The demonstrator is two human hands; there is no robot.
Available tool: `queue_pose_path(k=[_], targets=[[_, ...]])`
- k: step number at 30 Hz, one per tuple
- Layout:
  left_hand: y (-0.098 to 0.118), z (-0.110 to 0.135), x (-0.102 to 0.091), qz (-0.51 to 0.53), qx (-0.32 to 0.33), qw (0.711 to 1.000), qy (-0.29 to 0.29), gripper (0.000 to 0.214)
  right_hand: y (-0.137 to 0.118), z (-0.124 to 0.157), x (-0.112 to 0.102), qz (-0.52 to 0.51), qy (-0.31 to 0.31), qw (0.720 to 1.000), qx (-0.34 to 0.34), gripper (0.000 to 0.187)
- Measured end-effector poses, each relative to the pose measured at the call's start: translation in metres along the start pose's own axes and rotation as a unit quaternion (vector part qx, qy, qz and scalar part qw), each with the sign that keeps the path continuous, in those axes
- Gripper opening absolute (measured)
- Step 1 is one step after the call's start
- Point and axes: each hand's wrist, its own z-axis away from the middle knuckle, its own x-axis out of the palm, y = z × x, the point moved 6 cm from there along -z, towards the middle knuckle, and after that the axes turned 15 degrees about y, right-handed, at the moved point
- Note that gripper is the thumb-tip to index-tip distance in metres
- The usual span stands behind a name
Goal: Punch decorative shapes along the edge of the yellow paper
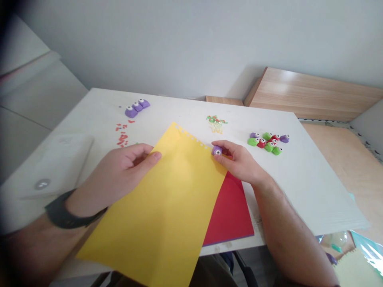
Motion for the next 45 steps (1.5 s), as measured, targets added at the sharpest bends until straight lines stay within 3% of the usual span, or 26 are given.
queue_pose_path(k=[13,21,28,45], targets=[[0.003,0.0,-0.001,-0.002,-0.002,1.0,-0.004,0.034,-0.001,0.0,0.001,-0.017,-0.003,1.0,0.001,0.043],[0.001,0.001,-0.001,-0.001,-0.005,1.0,-0.007,0.034,-0.009,-0.001,0.003,-0.084,-0.002,0.996,0.002,0.027],[0.002,0.001,-0.001,0.002,-0.011,1.0,-0.01,0.034,-0.004,0.0,0.005,-0.127,-0.019,0.99,0.058,0.04],[0.002,0.001,0.0,0.002,-0.003,1.0,-0.01,0.034,-0.005,0.003,0.012,-0.177,-0.024,0.976,0.127,0.043]])
